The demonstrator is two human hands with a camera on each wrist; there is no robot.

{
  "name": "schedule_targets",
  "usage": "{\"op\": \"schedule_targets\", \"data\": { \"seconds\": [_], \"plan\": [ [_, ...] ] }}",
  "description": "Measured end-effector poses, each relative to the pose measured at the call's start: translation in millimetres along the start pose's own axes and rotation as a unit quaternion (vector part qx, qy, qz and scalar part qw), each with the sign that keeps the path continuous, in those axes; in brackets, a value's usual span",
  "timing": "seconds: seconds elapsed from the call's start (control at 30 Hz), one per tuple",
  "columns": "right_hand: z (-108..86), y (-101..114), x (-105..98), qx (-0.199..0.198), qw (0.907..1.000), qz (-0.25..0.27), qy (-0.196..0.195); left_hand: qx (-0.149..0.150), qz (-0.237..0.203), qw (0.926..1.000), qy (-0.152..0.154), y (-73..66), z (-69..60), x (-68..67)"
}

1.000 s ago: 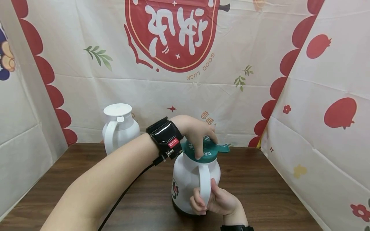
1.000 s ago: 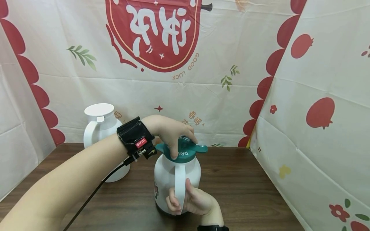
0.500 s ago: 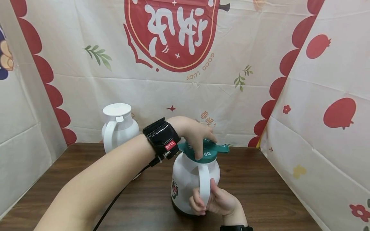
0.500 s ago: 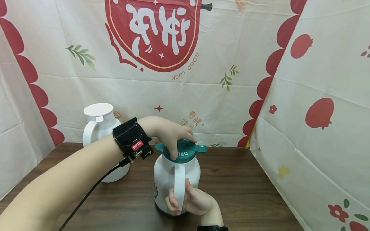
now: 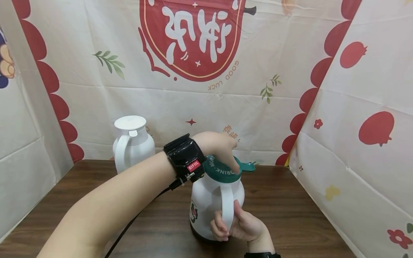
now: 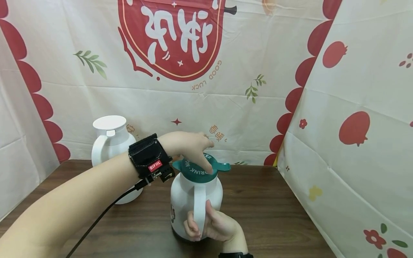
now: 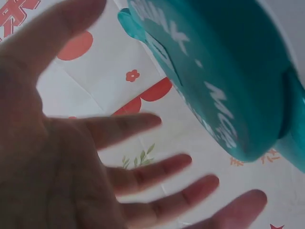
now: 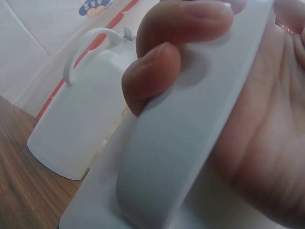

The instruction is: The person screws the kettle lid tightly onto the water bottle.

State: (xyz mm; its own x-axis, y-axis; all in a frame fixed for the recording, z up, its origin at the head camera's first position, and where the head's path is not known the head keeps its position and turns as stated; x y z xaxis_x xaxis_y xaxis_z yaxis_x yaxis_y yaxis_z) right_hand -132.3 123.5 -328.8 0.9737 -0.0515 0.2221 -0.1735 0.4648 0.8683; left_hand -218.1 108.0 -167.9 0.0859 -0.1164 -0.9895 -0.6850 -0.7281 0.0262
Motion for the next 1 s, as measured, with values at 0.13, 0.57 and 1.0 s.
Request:
{"op": "schedule_targets", "data": {
  "seconds": [0.13,0.57,1.0],
  "plan": [
    [0.5,-0.9,-0.9,0.001,1.0,0.003,-0.002,-0.034,-0.014,0.9993,-0.006,1.3,-1.5,0.0],
    [-1.1,-2.2,-2.3,0.002,0.9999,0.002,-0.01,-0.081,-0.013,0.9966,0.012,-3.5,4.5,13.5],
    [-0.1,-0.3,0.2,-0.003,0.9999,-0.009,-0.004,-0.054,0.011,0.9984,-0.009,-7.5,8.3,12.3]
  ]
}}
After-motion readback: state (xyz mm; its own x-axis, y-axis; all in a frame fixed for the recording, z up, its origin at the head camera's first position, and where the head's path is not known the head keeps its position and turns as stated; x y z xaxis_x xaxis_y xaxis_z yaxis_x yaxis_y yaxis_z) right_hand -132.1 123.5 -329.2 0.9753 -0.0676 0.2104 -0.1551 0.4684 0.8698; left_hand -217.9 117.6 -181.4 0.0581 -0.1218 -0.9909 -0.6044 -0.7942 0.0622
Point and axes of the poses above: each hand's wrist, its own z-axis towards the middle knuckle, its own x-axis out of the palm, y = z × x, the point moved 8 cm from there along z, towards the middle knuckle, and after that the axes turned 10 degrees about z, right-handed, at the moved point
